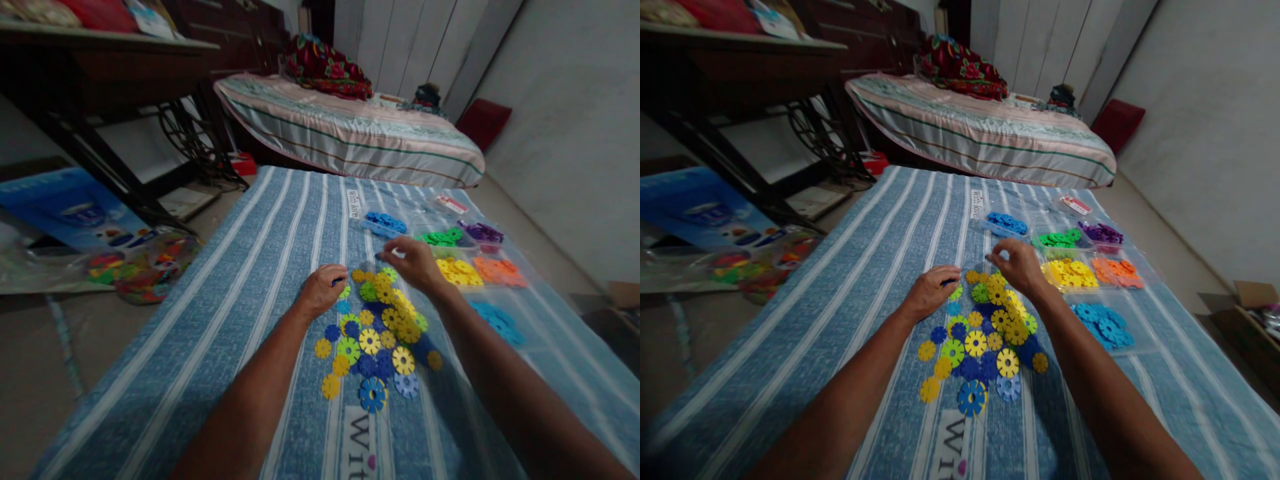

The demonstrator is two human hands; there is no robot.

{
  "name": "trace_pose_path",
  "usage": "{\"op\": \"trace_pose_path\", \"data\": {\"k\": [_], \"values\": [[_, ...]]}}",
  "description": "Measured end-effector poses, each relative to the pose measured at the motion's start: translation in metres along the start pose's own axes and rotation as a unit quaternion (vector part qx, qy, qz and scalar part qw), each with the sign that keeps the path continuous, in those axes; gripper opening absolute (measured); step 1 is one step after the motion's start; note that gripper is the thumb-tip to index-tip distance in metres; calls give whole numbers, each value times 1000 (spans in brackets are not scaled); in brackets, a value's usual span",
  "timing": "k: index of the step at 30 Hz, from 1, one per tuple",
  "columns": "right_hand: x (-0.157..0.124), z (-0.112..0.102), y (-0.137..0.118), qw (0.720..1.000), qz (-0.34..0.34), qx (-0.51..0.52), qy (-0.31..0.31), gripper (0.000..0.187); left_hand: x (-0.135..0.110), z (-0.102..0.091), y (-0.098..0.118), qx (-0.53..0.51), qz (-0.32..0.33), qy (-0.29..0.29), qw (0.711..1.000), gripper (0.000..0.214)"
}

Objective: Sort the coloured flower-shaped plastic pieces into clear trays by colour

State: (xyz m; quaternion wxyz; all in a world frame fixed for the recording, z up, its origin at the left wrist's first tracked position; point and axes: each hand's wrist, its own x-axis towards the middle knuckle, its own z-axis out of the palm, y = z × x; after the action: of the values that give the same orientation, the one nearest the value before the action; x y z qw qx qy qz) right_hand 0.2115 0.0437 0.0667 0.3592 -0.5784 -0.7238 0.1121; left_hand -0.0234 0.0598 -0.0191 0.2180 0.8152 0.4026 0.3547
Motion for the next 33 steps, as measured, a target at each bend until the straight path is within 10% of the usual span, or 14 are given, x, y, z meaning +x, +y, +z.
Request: {"op": "trace_pose_path", "data": {"k": [3, 5, 21, 33], "values": [[20, -4, 10, 977, -33, -65, 199, 15, 0, 0, 0, 0, -1, -1, 1000, 16], [16, -4, 13, 972, -53, -83, 215, 16, 0, 0, 0, -1, -3, -2, 1000, 16], [-109, -22, 15, 979, -102, -26, -175, 22, 2, 3, -3, -4, -10, 1, 1000, 16], [-139, -24, 14, 985, -84, -65, -135, 19, 4, 2, 1, -6, -18, -6, 1000, 17]]}}
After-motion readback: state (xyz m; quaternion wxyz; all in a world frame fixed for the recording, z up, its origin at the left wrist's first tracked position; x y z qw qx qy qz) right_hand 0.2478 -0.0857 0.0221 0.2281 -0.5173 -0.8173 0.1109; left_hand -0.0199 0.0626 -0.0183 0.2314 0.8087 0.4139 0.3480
